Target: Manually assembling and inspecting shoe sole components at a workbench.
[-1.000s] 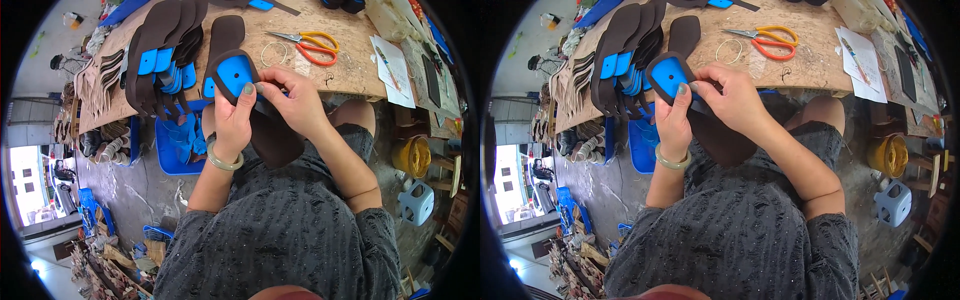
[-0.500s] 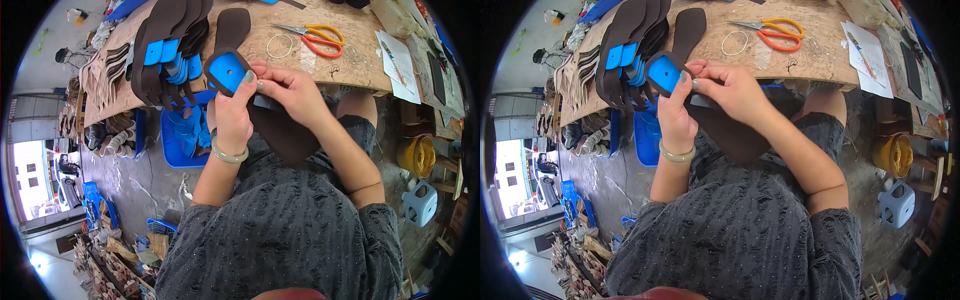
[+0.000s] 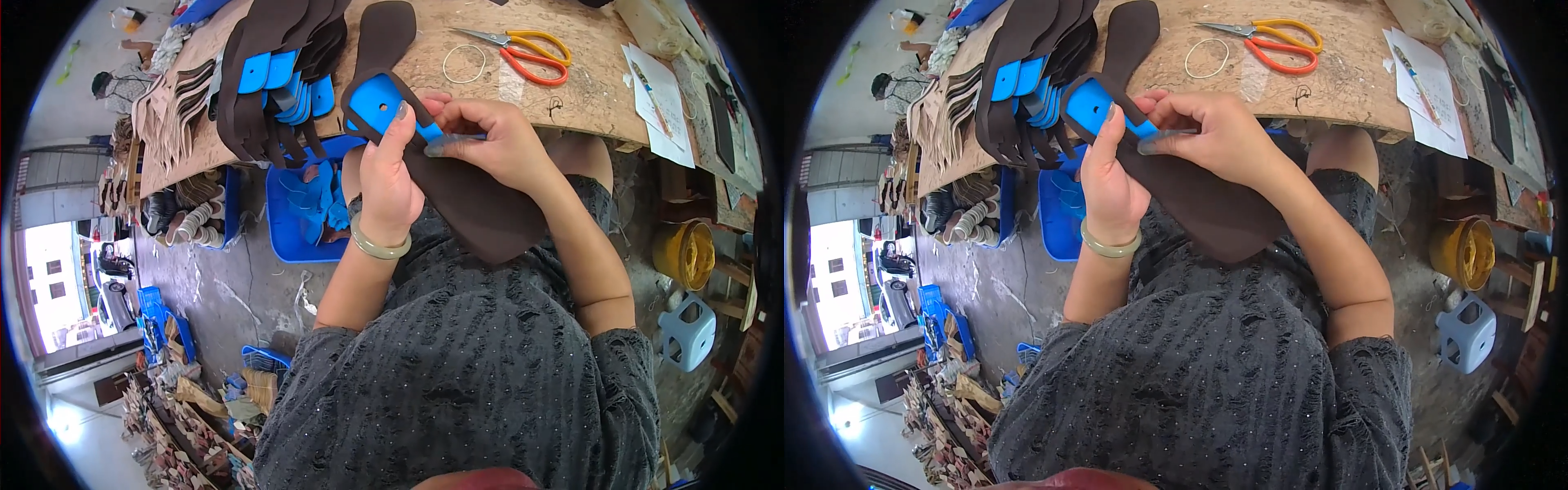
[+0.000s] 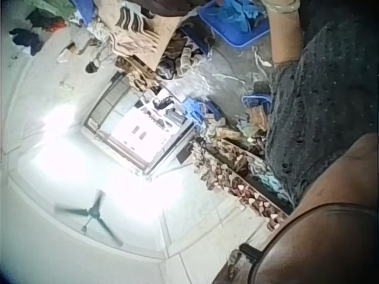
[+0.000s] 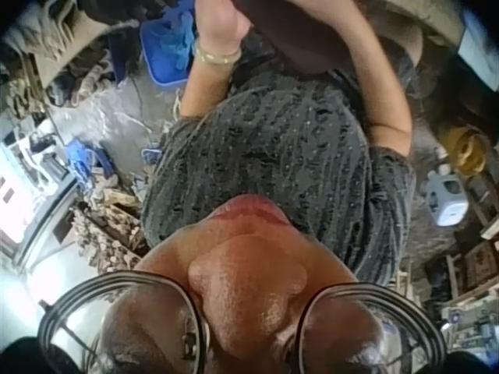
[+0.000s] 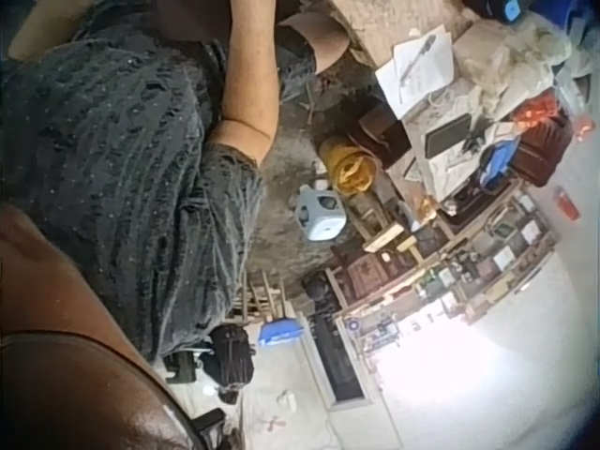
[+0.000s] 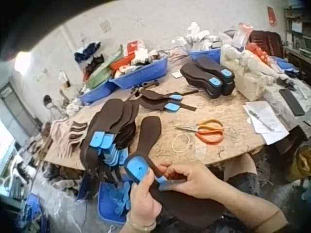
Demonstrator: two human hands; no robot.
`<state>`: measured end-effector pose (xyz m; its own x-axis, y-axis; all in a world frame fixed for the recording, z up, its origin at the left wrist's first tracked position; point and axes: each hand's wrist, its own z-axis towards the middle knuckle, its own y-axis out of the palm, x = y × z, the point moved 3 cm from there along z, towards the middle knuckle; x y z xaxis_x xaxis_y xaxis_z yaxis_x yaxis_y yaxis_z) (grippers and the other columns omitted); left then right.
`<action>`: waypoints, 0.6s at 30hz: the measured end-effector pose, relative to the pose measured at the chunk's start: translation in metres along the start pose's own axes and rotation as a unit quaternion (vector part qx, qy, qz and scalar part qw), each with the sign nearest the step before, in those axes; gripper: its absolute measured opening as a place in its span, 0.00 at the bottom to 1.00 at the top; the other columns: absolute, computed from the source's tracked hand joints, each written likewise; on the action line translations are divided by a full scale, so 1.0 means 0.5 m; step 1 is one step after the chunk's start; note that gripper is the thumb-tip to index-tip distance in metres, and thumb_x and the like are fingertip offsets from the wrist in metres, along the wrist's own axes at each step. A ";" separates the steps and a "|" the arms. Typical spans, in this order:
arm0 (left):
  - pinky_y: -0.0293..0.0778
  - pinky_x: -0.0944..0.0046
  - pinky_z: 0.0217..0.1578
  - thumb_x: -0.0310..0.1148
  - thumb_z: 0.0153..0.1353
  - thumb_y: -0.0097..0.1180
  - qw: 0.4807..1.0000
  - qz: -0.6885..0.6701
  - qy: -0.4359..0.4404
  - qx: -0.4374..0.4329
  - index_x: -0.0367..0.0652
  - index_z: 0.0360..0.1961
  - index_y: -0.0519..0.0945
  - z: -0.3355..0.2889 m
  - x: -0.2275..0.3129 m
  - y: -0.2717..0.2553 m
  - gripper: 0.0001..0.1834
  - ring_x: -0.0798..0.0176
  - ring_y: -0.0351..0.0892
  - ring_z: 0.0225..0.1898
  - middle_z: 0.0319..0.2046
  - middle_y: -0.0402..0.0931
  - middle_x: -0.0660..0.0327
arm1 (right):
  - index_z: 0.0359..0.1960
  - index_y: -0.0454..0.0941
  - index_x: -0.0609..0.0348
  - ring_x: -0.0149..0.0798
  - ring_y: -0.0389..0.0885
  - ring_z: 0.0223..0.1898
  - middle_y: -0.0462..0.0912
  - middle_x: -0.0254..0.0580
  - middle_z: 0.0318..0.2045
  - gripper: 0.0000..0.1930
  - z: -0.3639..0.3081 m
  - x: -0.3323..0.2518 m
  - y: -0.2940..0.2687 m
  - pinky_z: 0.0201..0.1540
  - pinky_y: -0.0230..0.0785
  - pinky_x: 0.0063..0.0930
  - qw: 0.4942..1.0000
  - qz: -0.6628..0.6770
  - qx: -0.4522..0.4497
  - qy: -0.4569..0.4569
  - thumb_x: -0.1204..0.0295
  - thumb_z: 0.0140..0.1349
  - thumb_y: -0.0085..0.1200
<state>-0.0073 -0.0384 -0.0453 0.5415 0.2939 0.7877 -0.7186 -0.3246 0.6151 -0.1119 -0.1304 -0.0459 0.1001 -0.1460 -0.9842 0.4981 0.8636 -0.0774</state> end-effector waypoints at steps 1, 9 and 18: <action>0.70 0.61 0.52 0.37 0.69 0.42 1.000 0.023 0.013 -0.004 0.33 0.44 0.75 -0.001 0.001 -0.002 0.17 0.61 0.74 0.49 0.47 0.74 0.54 | 0.39 0.81 0.62 0.25 0.78 0.41 0.83 0.36 0.34 0.11 0.005 -0.001 -0.001 0.46 0.71 0.23 1.000 0.010 0.004 -0.013 0.73 0.55 0.62; 0.69 0.62 0.53 0.46 0.71 0.39 0.999 0.024 0.018 -0.029 0.32 0.48 0.72 -0.012 0.010 0.002 0.24 0.61 0.72 0.51 0.50 0.72 0.54 | 0.43 0.81 0.64 0.26 0.77 0.41 0.82 0.35 0.42 0.14 0.027 0.028 -0.009 0.47 0.68 0.20 0.985 0.166 0.004 0.040 0.69 0.58 0.60; 0.66 0.57 0.58 0.46 0.72 0.33 0.998 0.021 -0.009 -0.051 0.28 0.51 0.69 -0.001 -0.005 -0.009 0.27 0.57 0.69 0.57 0.59 0.64 0.50 | 0.37 0.79 0.62 0.30 0.76 0.48 0.77 0.45 0.52 0.08 0.014 0.035 -0.018 0.53 0.66 0.23 0.968 0.252 0.005 0.008 0.77 0.55 0.59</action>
<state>-0.0054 -0.0372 -0.0500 0.5177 0.2646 0.8136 -0.7809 -0.2425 0.5757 -0.1086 -0.1444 -0.0615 0.3188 0.3004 -0.8990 0.3986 0.8180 0.4147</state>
